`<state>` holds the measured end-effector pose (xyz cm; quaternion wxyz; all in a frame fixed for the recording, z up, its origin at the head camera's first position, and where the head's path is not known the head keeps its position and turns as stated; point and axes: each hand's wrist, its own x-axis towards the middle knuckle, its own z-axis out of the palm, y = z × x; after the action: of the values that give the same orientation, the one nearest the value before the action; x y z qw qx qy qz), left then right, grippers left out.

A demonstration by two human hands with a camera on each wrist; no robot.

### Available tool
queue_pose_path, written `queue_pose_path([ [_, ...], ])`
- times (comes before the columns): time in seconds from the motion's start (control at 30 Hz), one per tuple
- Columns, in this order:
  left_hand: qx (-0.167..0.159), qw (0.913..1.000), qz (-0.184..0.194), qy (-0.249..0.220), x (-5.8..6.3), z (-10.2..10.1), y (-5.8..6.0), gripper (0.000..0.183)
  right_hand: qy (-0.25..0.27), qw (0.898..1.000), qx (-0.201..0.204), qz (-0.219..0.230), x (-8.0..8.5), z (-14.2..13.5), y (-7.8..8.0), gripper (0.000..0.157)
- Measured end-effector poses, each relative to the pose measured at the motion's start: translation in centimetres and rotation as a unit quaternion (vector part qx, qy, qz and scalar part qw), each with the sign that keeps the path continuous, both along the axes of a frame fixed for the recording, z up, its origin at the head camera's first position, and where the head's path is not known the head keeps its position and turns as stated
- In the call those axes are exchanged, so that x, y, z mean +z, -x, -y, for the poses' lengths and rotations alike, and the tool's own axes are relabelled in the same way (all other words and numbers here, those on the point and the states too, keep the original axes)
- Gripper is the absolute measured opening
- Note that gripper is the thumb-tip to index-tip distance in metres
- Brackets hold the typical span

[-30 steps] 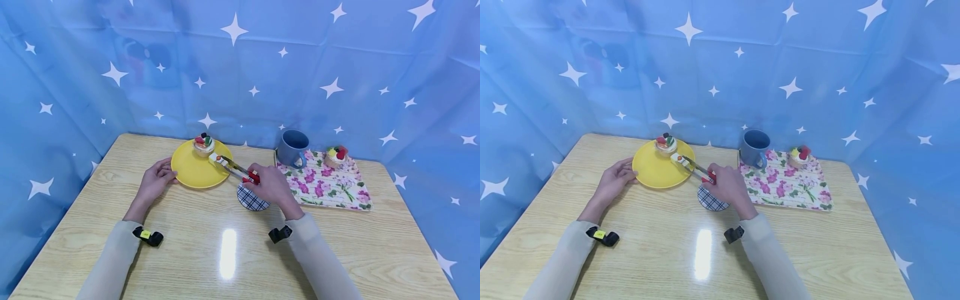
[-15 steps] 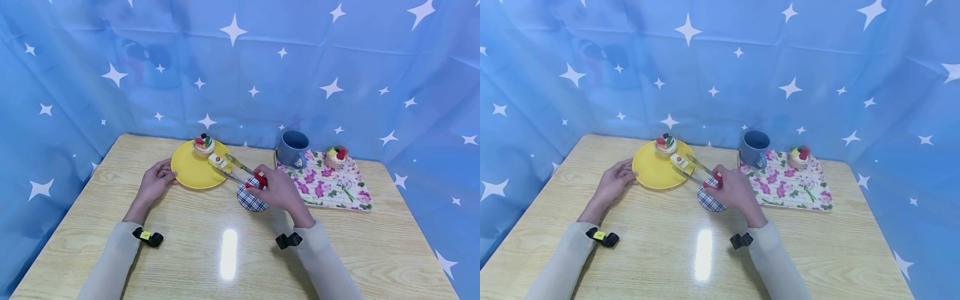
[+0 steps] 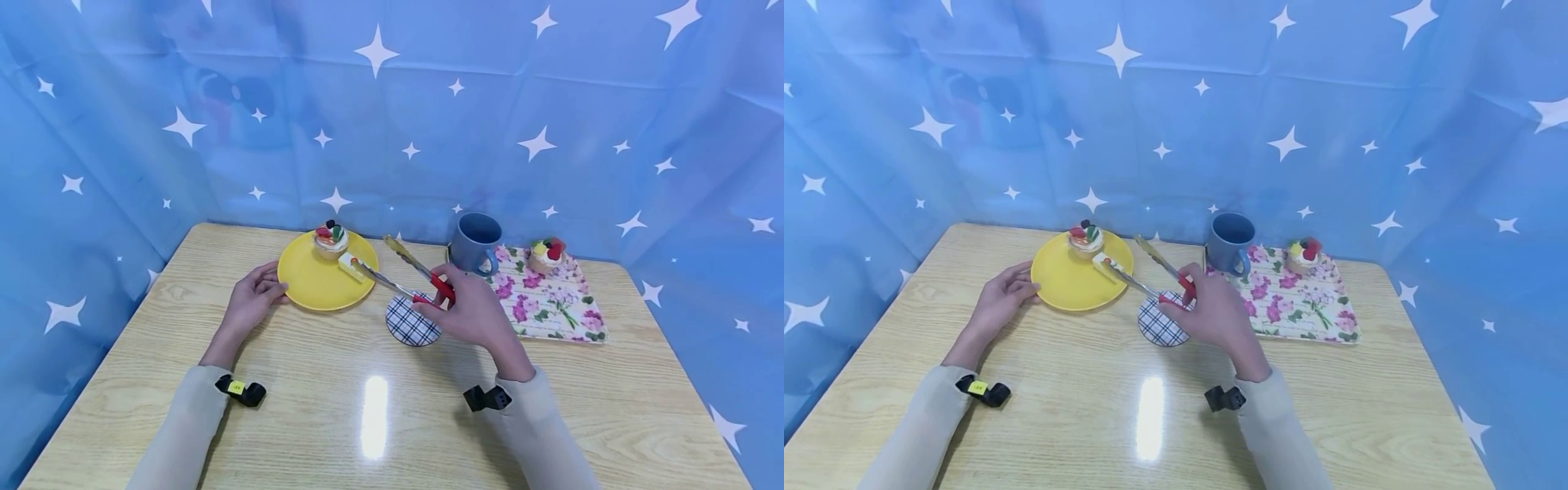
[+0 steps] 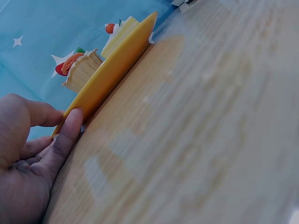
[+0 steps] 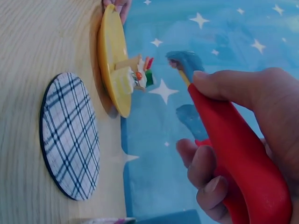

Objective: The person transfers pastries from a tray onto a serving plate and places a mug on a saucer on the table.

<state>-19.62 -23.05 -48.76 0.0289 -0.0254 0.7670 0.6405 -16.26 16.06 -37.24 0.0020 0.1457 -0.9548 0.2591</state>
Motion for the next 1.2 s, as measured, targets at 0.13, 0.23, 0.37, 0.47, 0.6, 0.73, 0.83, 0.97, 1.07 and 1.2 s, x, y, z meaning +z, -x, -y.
queue_pose_path([
  [0.13, -0.001, 1.0000, -0.001, 0.000, -0.1, 0.0, 0.1, 0.061, 0.027, 1.000, -0.002, 0.005, 0.2, -0.6, -0.1, 0.062],
  [0.23, 0.001, 1.0000, 0.001, -0.002, -0.2, 0.0, 0.1, 0.061, 0.040, 0.999, -0.011, 0.014, 0.3, -1.0, -0.1, 0.067],
  [0.37, 0.002, 1.0000, 0.006, -0.004, -0.1, 0.0, 0.1, 0.062, 0.045, 0.999, -0.026, 0.010, 0.5, -1.5, -0.1, 0.074],
  [0.47, 0.004, 1.0000, 0.007, -0.003, 0.0, -0.1, 0.0, 0.062, 0.050, 0.998, -0.036, 0.000, 0.7, -2.0, 0.0, 0.075],
  [0.6, 0.004, 1.0000, 0.007, -0.004, 0.0, -0.1, 0.0, 0.061, 0.054, 0.997, -0.055, 0.001, 1.2, -2.7, -0.1, 0.078],
  [0.73, 0.002, 1.0000, 0.005, -0.006, -0.1, -0.1, 0.0, 0.061, 0.057, 0.996, -0.072, -0.004, 1.4, -3.4, -0.2, 0.079],
  [0.83, 0.002, 1.0000, 0.002, -0.007, -0.1, -0.1, 0.1, 0.061, 0.065, 0.995, -0.072, -0.030, 1.4, -3.9, -0.2, 0.073],
  [0.97, 0.004, 1.0000, 0.002, -0.005, -0.1, -0.1, 0.0, 0.061, 0.067, 0.993, -0.067, -0.076, 1.5, -4.7, -0.2, 0.065],
  [1.07, 0.005, 1.0000, 0.002, -0.005, -0.1, -0.2, 0.0, 0.061, 0.063, 0.991, -0.065, -0.099, 1.7, -5.4, -0.1, 0.062],
  [1.2, 0.004, 1.0000, 0.001, -0.003, -0.1, -0.1, 0.0, 0.061, 0.064, 0.990, -0.074, -0.105, 2.0, -6.3, -0.2, 0.062],
])
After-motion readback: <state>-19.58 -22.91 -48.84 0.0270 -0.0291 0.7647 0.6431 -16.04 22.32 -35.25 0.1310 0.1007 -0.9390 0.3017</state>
